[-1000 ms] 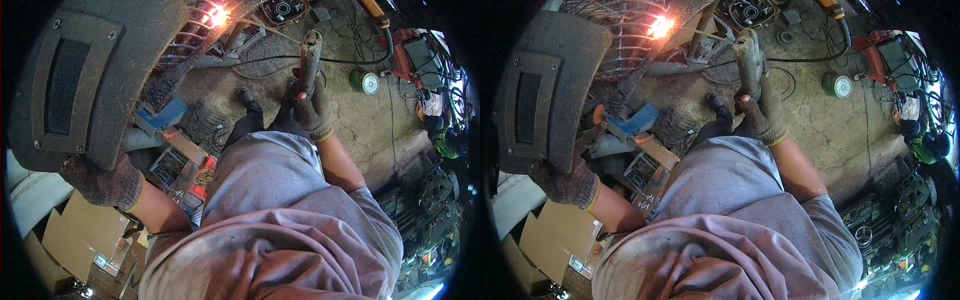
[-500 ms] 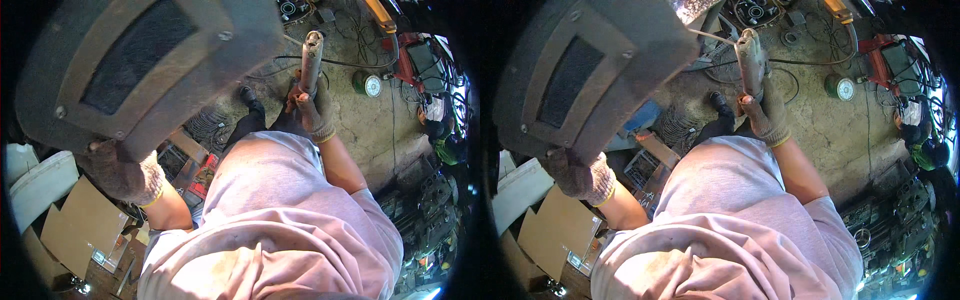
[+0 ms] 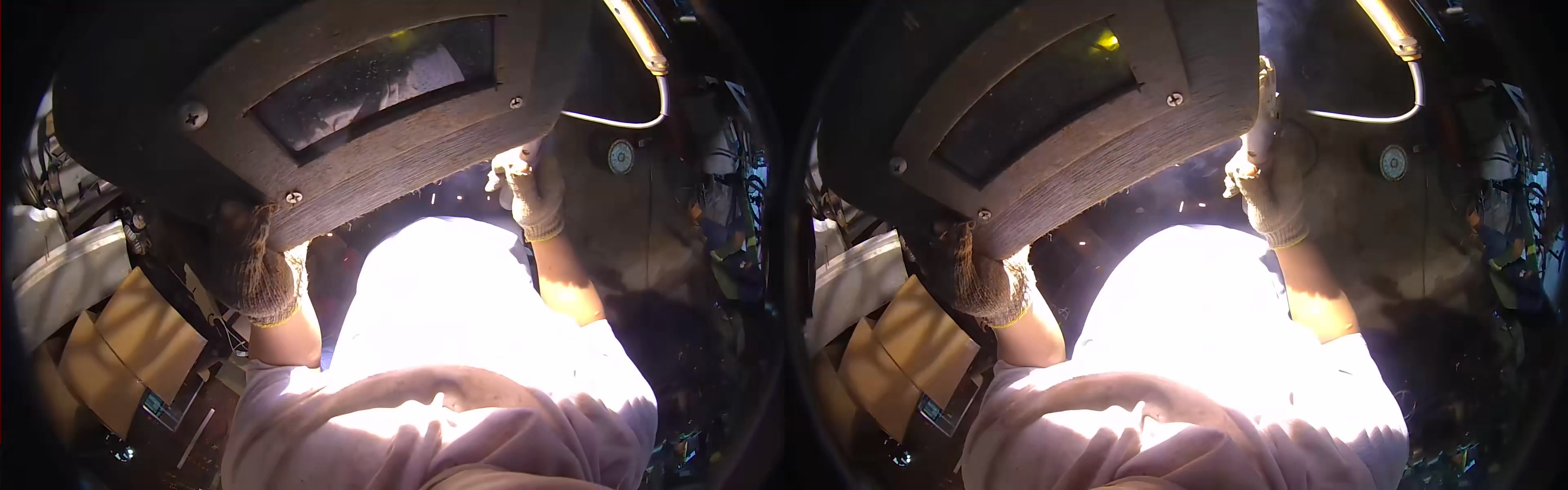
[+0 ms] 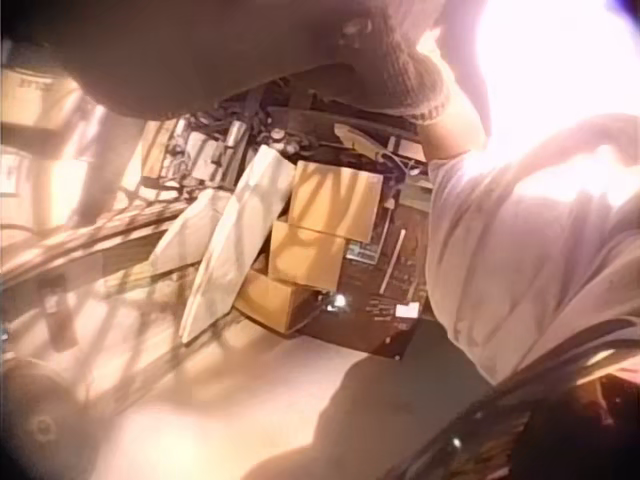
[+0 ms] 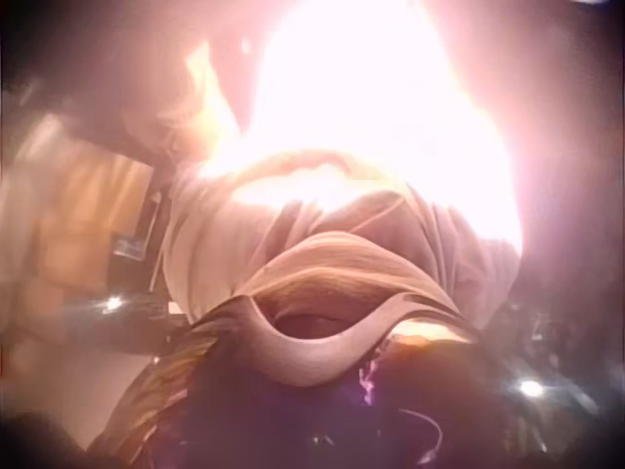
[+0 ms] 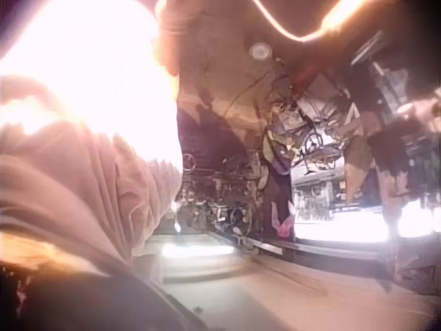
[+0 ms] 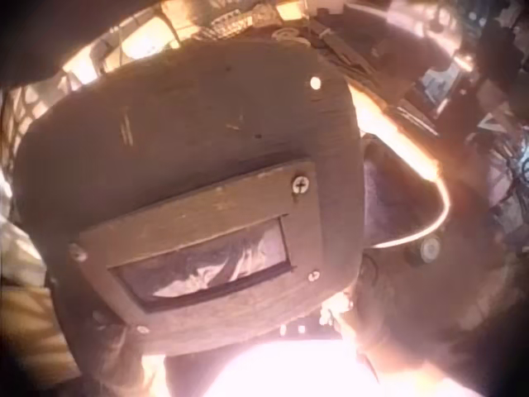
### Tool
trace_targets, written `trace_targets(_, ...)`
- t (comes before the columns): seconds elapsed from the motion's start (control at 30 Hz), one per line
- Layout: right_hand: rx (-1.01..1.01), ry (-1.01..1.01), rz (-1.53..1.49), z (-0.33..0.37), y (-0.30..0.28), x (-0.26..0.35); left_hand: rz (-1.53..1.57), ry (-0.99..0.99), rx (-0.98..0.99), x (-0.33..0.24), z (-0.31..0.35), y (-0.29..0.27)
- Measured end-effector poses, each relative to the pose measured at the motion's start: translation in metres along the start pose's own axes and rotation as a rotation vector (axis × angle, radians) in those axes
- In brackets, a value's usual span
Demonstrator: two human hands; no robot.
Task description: The person uses an angle grinder to smooth the edges of a metal cage and then uses a welding torch and a handheld welding mask to weld components onto the structure.
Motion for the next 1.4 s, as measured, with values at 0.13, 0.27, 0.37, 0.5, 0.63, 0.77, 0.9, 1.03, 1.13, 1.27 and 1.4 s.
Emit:
trace_targets(0.13, -0.012, 0.065, -0.031, 0.005, -0.007, -0.008, 0.059, 0.592, 0.064, 0.038, -0.041, 0.002)
trace_targets(0.27, -0.125, -0.024, 0.051, 0.006, -0.008, -0.009, -0.095, 0.426, 0.085, 0.04, -0.038, 0.002)
trace_targets(0.37, -0.113, 0.03, -0.185, 0.009, -0.005, -0.013, -0.116, 0.293, 0.075, 0.028, -0.023, 0.003)
trace_targets(0.5, -0.026, 0.051, -0.13, 0.005, -0.011, -0.014, -0.099, 0.236, 0.062, 0.017, -0.017, 0.001)
trace_targets(0.63, -0.071, 0.002, -0.008, 0.0, -0.002, -0.002, -0.107, 0.211, 0.048, 0.016, -0.016, 0.0)
trace_targets(0.77, -0.007, 0.006, 0.053, -0.001, -0.006, -0.001, -0.105, 0.201, 0.034, 0.012, -0.014, 0.003)
trace_targets(0.9, -0.047, 0.136, 0.098, 0.017, -0.021, -0.019, -0.116, 0.187, 0.028, 0.01, -0.021, 0.001)
trace_targets(1.03, -0.147, 0.115, -0.023, 0.011, -0.016, -0.011, -0.109, 0.178, 0.004, 0.011, -0.02, 0.01)
trace_targets(1.13, -0.202, 0.142, -0.099, 0.013, -0.014, -0.005, -0.124, 0.162, 0.002, 0.008, -0.021, 0.009)
trace_targets(1.27, -0.264, 0.149, -0.123, 0.004, -0.016, -0.011, -0.202, 0.158, -0.023, 0.017, -0.035, 0.011)
trace_targets(1.4, -0.232, 0.103, -0.089, -0.026, -0.002, -0.019, -0.539, 0.207, -0.132, 0.041, -0.075, 0.004)
Point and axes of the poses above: each hand's wrist, its own z-axis away from the middle knuckle, its own y-axis out of the palm, x = y × z, the point moved 1 cm from there along -z, towards the middle knuckle, and after that the axes turned 13 degrees about -y, right-handed, at the moved point
